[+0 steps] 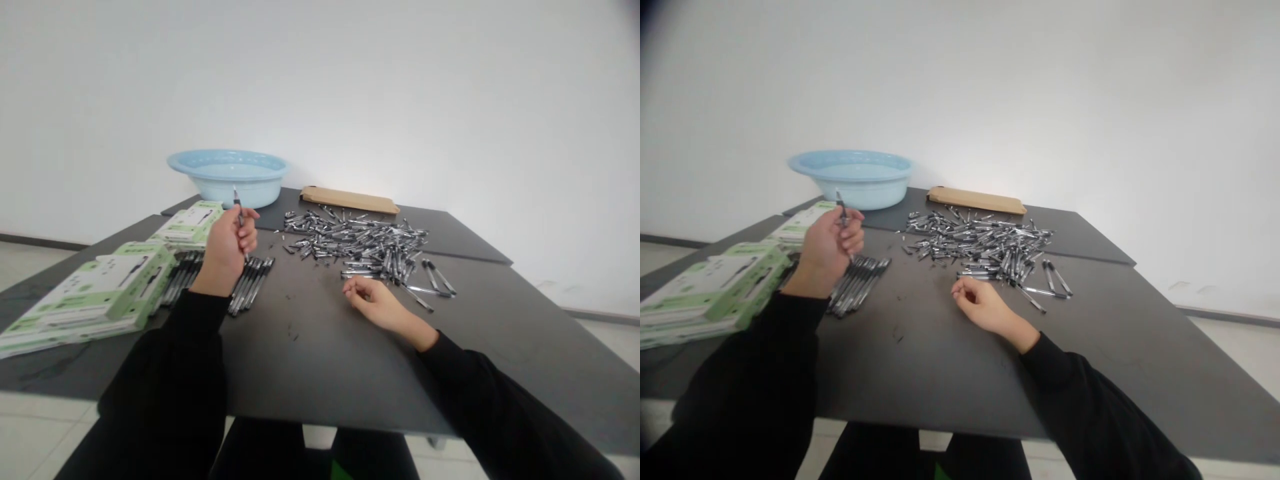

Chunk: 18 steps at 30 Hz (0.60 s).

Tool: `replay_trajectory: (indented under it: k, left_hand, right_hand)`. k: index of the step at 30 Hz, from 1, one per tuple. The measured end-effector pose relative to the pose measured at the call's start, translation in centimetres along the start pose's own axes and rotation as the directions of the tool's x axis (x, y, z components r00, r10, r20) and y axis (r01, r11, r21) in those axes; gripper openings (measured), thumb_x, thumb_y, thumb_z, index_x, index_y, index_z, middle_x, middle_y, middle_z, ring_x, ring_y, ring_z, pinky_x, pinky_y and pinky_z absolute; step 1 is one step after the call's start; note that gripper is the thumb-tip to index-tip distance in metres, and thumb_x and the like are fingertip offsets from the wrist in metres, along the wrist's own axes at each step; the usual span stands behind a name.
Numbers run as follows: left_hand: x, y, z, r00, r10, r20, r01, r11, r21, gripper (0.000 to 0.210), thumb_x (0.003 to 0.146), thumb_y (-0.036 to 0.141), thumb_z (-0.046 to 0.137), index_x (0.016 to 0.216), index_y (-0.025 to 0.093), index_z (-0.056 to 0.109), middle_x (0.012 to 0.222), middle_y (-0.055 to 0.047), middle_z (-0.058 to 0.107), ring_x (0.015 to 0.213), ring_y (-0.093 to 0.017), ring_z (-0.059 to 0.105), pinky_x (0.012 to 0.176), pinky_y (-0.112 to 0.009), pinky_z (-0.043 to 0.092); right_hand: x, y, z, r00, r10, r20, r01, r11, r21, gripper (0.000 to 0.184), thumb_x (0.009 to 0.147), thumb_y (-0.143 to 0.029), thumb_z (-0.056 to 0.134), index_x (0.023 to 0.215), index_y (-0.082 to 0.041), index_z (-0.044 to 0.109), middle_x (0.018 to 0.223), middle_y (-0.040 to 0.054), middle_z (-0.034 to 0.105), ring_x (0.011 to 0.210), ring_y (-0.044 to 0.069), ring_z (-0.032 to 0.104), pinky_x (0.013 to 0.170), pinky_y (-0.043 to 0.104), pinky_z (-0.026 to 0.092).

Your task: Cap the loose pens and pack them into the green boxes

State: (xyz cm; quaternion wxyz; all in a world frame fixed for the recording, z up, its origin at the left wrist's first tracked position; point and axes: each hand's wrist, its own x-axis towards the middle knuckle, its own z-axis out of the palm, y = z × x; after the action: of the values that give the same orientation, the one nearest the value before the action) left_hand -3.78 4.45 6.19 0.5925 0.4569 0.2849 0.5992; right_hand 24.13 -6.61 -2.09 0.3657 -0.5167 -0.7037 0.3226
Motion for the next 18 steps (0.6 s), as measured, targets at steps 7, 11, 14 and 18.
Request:
replay_trajectory:
  k: [7, 11, 14, 18]
  left_hand:
    - [0.8, 1.4, -3.3, 0.986, 0.048, -0.157, -0.034, 0.995, 0.091, 0.023, 0.091, 0.029, 0.045, 0.073, 0.017, 0.053, 0.049, 0.008, 0.024, 0.037, -0.004, 0.019, 0.036, -0.02, 0.015]
    - [0.7, 1.0, -3.2, 0.992, 0.051, -0.12, -0.033, 0.989, 0.142, 0.019, 0.087, 0.028, 0.046, 0.075, 0.016, 0.054, 0.049, 0.009, 0.027, 0.036, -0.005, 0.02, 0.035, -0.019, 0.016]
    - [0.9, 0.7, -3.3, 0.988, 0.074, -0.132, -0.049, 0.981, 0.186, 0.017, 0.083, 0.028, 0.047, 0.074, 0.015, 0.055, 0.048, 0.009, 0.028, 0.036, -0.005, 0.021, 0.034, -0.019, 0.016]
    - [1.6, 0.3, -3.8, 0.983, 0.07, -0.17, -0.026, 0.969, 0.245, 0.015, 0.08, 0.029, 0.049, 0.073, 0.017, 0.053, 0.046, 0.01, 0.027, 0.035, -0.005, 0.02, 0.035, -0.019, 0.014]
  right_hand:
    - [2.9, 0.6, -0.1, 0.993, -0.082, -0.088, 0.075, 0.994, -0.082, 0.013, 0.086, -0.03, 0.056, 0.085, -0.019, 0.063, 0.071, -0.0001, 0.06, 0.066, 0.015, 0.052, 0.061, 0.025, 0.039]
    - [8.2, -0.1, 0.4, 0.989, -0.15, -0.017, 0.14, 0.952, -0.273, 0.017, 0.086, -0.021, 0.052, 0.096, -0.017, 0.066, 0.075, 0.0007, 0.064, 0.065, 0.014, 0.054, 0.063, 0.025, 0.041]
    - [13.7, -1.3, 1.3, 0.985, -0.172, 0.008, 0.156, 0.872, -0.464, 0.026, 0.086, -0.014, 0.051, 0.105, -0.014, 0.069, 0.096, 0.0074, 0.071, 0.079, 0.016, 0.062, 0.078, 0.027, 0.046]
    - [20.6, -2.8, 3.2, 0.995, -0.072, 0.07, 0.1, 0.718, -0.689, 0.035, 0.09, -0.012, 0.05, 0.119, -0.011, 0.068, 0.116, 0.0131, 0.072, 0.101, 0.019, 0.065, 0.091, 0.025, 0.045]
